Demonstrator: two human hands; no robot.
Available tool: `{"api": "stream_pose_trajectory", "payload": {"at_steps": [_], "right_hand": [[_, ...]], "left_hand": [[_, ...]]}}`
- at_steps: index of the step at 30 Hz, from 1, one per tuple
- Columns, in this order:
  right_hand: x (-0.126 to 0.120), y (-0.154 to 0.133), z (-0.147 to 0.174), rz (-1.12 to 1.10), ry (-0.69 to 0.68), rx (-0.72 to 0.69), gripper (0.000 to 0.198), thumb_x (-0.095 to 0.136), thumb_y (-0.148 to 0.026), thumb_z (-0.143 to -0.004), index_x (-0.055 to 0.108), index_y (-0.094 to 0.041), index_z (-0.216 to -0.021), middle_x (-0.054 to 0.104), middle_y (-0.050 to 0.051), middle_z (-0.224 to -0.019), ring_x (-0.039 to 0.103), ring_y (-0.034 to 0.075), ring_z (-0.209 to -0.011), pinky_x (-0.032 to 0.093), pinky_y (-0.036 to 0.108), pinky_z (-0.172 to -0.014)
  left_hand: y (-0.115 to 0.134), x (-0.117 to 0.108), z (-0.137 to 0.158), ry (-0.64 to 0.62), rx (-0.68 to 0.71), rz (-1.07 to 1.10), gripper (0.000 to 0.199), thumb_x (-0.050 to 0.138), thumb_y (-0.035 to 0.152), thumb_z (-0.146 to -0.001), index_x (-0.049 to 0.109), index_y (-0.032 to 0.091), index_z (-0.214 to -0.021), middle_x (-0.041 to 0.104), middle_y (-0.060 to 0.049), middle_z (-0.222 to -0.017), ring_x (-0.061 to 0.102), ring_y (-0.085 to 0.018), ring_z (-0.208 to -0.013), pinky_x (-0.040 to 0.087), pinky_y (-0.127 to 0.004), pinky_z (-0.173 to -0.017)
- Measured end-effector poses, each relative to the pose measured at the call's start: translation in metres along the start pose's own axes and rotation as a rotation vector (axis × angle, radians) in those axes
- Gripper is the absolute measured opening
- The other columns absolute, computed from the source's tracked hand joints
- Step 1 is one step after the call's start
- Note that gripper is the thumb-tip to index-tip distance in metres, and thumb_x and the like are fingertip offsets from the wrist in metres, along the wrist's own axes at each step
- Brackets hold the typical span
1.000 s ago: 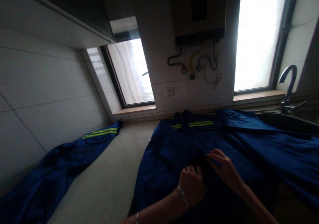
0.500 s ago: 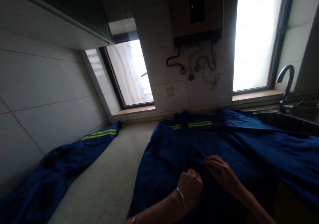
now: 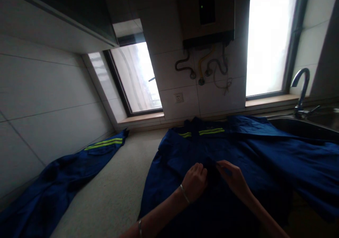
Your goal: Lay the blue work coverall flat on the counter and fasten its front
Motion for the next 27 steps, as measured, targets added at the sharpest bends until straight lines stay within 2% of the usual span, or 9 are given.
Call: {"api": "stream_pose_trajectory", "payload": {"at_steps": [3,7,10,14,20,23,27], "right_hand": [[0.004,0.000,-0.005,-0.053,0.031,0.060,0.029,0.053,-0.040,-0.084,0.067,-0.017,-0.093,0.067,0.005,-0.087,0.063,0.017,-0.078,0.054,0.028,-0.071],[0.007,-0.012,-0.007,-0.104,0.000,0.025,0.026,0.054,-0.038,-0.084,0.067,-0.017,-0.091,0.067,0.006,-0.092,0.063,0.017,-0.083,0.053,0.026,-0.072],[0.008,-0.025,-0.005,-0.108,-0.059,-0.022,0.023,0.052,-0.034,-0.086,0.066,-0.017,-0.092,0.066,0.007,-0.095,0.062,0.017,-0.087,0.051,0.026,-0.075],[0.007,-0.038,-0.002,-0.120,-0.118,-0.065,0.021,0.050,-0.030,-0.088,0.066,-0.018,-0.095,0.064,0.007,-0.099,0.061,0.016,-0.087,0.050,0.026,-0.078],[0.003,-0.043,0.001,-0.088,-0.157,-0.127,0.019,0.048,-0.026,-0.088,0.063,-0.020,-0.097,0.061,0.007,-0.102,0.060,0.016,-0.091,0.049,0.027,-0.080],[0.001,-0.046,0.003,-0.068,-0.191,-0.173,0.018,0.050,-0.022,-0.085,0.060,-0.020,-0.100,0.060,0.007,-0.102,0.058,0.017,-0.094,0.049,0.028,-0.083],[0.001,-0.045,0.005,-0.009,-0.225,-0.217,0.031,0.058,-0.017,-0.076,0.055,-0.020,-0.106,0.057,0.008,-0.108,0.056,0.018,-0.098,0.048,0.031,-0.086]], "left_hand": [[-0.005,0.000,0.001,0.103,0.052,-0.054,0.008,0.049,0.013,-0.085,0.053,0.016,-0.078,0.055,-0.004,-0.081,0.054,-0.016,-0.076,0.050,-0.029,-0.073],[-0.008,-0.016,0.005,0.379,0.223,-0.077,0.013,0.045,0.012,-0.087,0.055,0.016,-0.081,0.056,-0.001,-0.075,0.054,-0.013,-0.074,0.045,-0.035,-0.089],[-0.011,-0.029,0.009,0.487,0.305,-0.069,0.014,0.044,0.011,-0.087,0.056,0.016,-0.084,0.059,-0.001,-0.077,0.054,-0.013,-0.078,0.043,-0.037,-0.093],[-0.014,-0.036,0.011,0.511,0.303,-0.077,0.013,0.045,0.011,-0.085,0.057,0.016,-0.083,0.061,-0.001,-0.081,0.055,-0.014,-0.081,0.043,-0.037,-0.092],[-0.015,-0.033,0.010,0.481,0.260,-0.076,0.012,0.045,0.012,-0.086,0.056,0.016,-0.083,0.061,-0.001,-0.080,0.055,-0.013,-0.083,0.041,-0.037,-0.095],[-0.016,-0.032,0.010,0.484,0.262,-0.078,0.012,0.046,0.012,-0.086,0.056,0.016,-0.083,0.061,-0.001,-0.080,0.056,-0.013,-0.082,0.040,-0.036,-0.095],[-0.015,-0.033,0.011,0.484,0.259,-0.062,0.015,0.042,0.012,-0.087,0.057,0.017,-0.085,0.061,-0.001,-0.080,0.057,-0.014,-0.084,0.040,-0.038,-0.096]]}}
Point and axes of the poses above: each hand's wrist, its own z-axis away from the middle knuckle, its own x-axis out of the palm, y = z × x, the point moved 2 cm from there along -z, towards the middle knuckle
